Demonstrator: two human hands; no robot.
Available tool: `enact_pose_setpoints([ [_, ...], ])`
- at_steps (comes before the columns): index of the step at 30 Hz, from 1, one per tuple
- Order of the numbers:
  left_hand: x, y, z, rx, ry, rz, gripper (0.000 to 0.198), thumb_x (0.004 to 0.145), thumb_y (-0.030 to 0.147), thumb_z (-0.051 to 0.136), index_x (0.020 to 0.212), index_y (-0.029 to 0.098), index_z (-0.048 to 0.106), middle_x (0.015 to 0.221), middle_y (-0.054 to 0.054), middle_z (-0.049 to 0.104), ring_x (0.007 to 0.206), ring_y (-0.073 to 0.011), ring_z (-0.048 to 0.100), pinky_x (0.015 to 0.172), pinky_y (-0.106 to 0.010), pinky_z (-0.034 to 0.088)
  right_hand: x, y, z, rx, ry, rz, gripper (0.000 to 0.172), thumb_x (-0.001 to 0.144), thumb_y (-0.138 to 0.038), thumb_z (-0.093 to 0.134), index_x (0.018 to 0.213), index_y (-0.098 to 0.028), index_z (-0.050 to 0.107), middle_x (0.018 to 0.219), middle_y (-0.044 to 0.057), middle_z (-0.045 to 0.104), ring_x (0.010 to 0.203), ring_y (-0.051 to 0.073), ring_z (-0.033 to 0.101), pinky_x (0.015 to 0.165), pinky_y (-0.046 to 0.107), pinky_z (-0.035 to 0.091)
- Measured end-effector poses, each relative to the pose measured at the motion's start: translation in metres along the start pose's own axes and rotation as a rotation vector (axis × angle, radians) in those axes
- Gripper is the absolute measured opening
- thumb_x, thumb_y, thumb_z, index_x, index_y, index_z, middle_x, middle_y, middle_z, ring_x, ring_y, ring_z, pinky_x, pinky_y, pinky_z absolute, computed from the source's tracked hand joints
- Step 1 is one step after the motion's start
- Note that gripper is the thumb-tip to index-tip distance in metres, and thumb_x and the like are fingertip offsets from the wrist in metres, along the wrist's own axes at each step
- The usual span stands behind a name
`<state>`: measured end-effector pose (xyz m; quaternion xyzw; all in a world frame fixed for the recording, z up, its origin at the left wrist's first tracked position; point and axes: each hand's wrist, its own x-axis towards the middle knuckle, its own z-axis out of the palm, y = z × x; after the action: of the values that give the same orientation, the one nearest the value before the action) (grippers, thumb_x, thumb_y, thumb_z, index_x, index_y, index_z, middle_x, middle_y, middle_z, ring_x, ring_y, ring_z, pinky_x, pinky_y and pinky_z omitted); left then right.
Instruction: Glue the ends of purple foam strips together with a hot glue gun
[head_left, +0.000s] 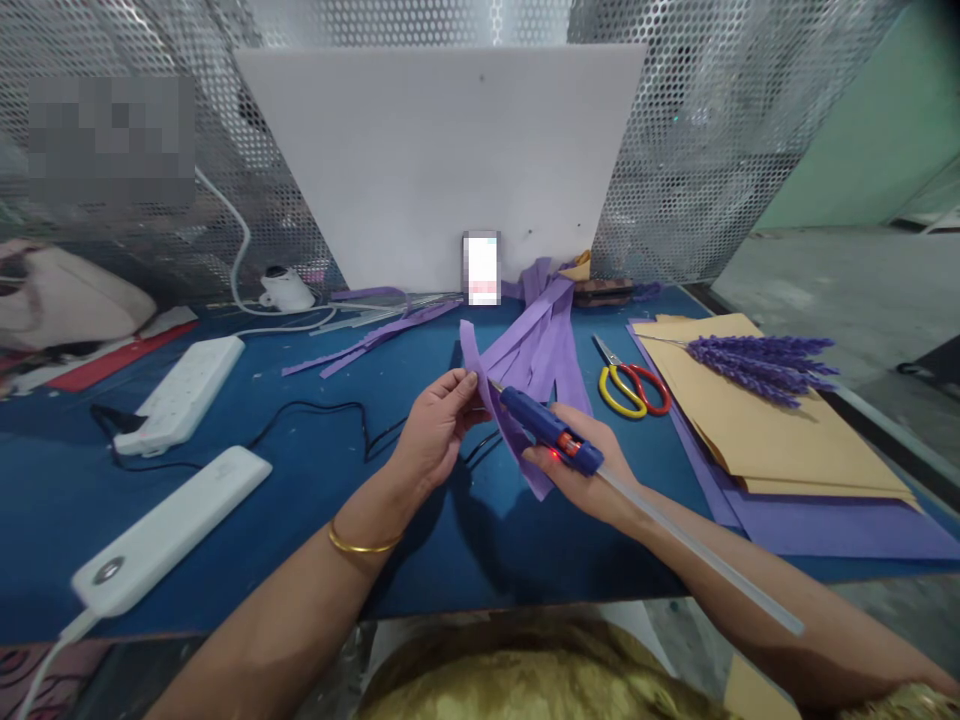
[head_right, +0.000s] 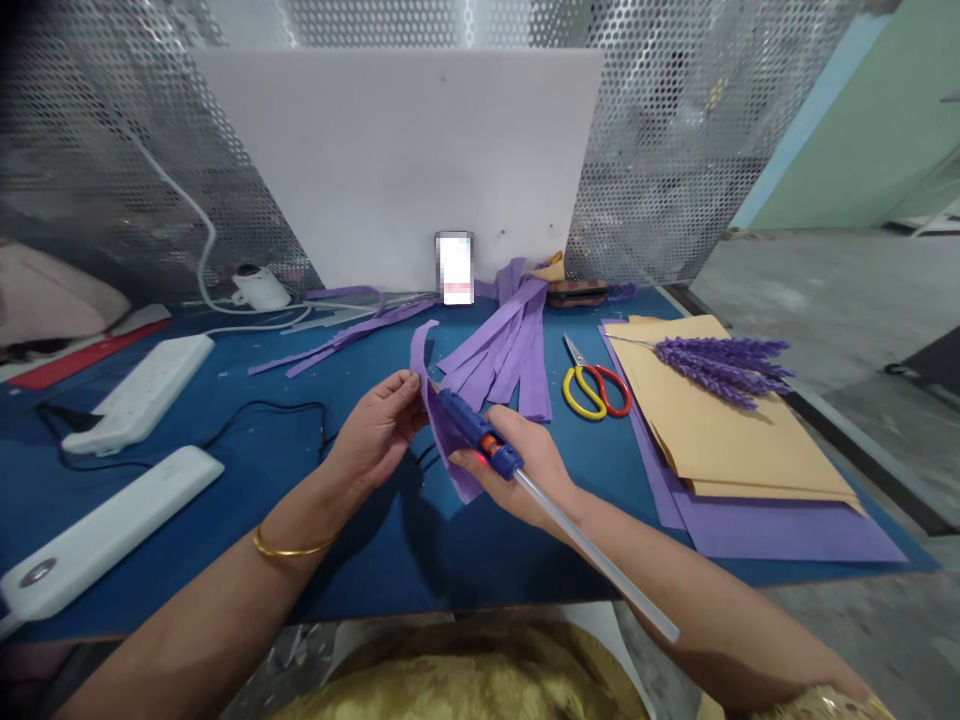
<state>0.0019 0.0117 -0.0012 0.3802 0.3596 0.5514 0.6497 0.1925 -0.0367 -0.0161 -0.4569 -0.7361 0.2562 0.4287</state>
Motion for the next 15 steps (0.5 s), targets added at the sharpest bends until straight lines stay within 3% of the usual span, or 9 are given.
enact_pose_setpoints([
  [15, 0.0001, 0.003, -0.0001, -0.02, 0.016, 0.008, 0.04, 0.062, 0.041, 0.089, 0.073, 0.017, 0.06, 0.071, 0.002, 0.066, 0.065, -0.0107, 0.061, 0.062, -0.022, 0.049, -0.0001, -0.0015, -0.0009, -0.055, -0.005, -0.005, 0.026, 0.085, -0.038, 0.063, 0.074, -0.023, 0.045, 0.067, -0.004, 0.047, 0.06, 0.012, 0.043, 0.057, 0.025, 0.034],
])
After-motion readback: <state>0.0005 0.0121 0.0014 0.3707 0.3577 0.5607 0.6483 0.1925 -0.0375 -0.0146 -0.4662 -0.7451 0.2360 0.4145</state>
